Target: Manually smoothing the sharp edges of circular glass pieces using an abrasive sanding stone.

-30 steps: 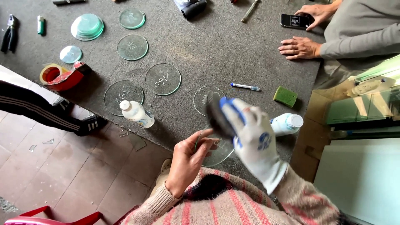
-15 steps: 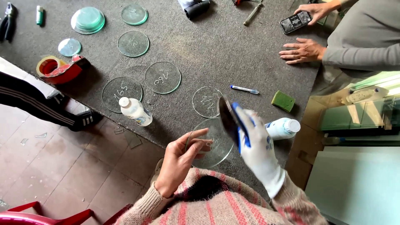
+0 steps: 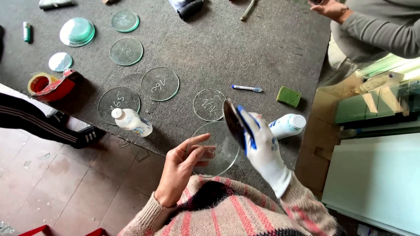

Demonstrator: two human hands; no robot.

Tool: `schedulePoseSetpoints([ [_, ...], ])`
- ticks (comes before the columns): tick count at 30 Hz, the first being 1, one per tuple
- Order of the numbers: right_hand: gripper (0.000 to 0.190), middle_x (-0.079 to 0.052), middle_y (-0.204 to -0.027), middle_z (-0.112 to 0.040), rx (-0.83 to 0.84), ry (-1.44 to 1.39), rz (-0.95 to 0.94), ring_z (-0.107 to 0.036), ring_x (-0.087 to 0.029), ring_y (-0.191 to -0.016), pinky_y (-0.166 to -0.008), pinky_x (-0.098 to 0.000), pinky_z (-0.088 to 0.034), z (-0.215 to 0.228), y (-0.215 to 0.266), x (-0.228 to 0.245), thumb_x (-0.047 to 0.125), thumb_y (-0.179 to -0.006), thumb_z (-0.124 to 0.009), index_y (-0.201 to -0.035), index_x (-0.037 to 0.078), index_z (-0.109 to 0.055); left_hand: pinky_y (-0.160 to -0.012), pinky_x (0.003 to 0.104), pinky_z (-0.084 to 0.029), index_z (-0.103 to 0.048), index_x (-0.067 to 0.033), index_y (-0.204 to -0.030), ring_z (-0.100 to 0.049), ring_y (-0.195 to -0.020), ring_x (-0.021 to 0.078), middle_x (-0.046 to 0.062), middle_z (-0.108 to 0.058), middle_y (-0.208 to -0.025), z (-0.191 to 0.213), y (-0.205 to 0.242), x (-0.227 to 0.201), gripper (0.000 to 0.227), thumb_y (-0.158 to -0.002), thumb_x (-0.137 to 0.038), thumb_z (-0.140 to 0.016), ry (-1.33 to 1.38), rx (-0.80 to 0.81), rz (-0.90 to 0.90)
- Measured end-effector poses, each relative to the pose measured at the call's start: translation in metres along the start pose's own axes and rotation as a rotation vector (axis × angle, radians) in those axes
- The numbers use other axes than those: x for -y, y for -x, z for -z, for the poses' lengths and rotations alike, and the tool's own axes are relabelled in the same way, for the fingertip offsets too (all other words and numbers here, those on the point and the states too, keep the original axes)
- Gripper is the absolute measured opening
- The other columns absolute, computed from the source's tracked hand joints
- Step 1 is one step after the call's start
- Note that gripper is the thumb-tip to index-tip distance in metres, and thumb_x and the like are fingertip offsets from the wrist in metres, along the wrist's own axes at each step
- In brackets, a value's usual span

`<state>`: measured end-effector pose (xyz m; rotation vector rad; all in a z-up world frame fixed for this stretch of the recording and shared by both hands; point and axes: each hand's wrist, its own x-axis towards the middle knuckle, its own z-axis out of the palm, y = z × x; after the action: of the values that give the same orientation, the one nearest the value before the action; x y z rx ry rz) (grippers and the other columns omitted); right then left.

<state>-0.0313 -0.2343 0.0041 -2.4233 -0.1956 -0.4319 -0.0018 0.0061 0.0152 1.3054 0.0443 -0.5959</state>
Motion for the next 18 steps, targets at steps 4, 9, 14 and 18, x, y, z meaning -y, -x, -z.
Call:
schedulePoseSetpoints([
  [4, 0.067, -0.023, -0.149, -0.064, 0.001, 0.104, 0.167, -0.066, -0.037, -0.132, -0.122, -0.0501, -0.054, 0.001, 0.004, 0.014, -0.01, -0.097, -0.071, -0.161, -0.001, -0.05, -0.081, 0.035, -0.068, -0.074, -0.0054, -0.144, -0.086, -0.097, 0.0228, 0.019, -0.09, -0.115, 0.006, -0.001, -0.002, 0.045, -0.102, -0.02, -0.069, 0.036, -0.011, -0.003],
  [9, 0.075, -0.025, -0.15, -0.062, -0.011, -0.098, -0.024, -0.063, -0.039, -0.138, -0.128, -0.0472, -0.043, 0.002, 0.002, -0.001, -0.021, -0.094, -0.056, -0.165, 0.001, -0.047, -0.081, 0.035, -0.069, -0.075, -0.0067, -0.143, -0.085, -0.097, 0.0228, 0.019, -0.09, -0.116, 0.003, 0.001, -0.014, 0.046, -0.102, -0.025, -0.066, 0.006, -0.019, 0.011],
  [14, 0.076, -0.026, -0.151, -0.059, 0.018, -0.123, -0.021, -0.058, -0.039, -0.141, -0.134, -0.051, -0.039, -0.005, 0.004, -0.005, -0.02, -0.096, -0.056, -0.167, 0.001, -0.042, -0.085, 0.043, -0.071, -0.074, -0.0013, -0.144, -0.086, -0.091, 0.029, 0.024, -0.089, -0.111, 0.006, 0.004, -0.015, 0.05, -0.1, -0.023, -0.068, 0.118, -0.043, 0.054],
  [18, 0.067, -0.023, -0.148, -0.062, 0.026, -0.04, 0.088, -0.064, -0.038, -0.13, -0.122, -0.0485, -0.048, -0.003, -0.001, 0.016, -0.012, -0.101, -0.057, -0.166, 0.003, -0.046, -0.081, 0.041, -0.071, -0.075, -0.0009, -0.144, -0.084, -0.093, 0.0307, 0.026, -0.087, -0.112, 0.009, 0.004, -0.013, 0.048, -0.101, -0.021, -0.066, 0.135, -0.111, 0.056],
])
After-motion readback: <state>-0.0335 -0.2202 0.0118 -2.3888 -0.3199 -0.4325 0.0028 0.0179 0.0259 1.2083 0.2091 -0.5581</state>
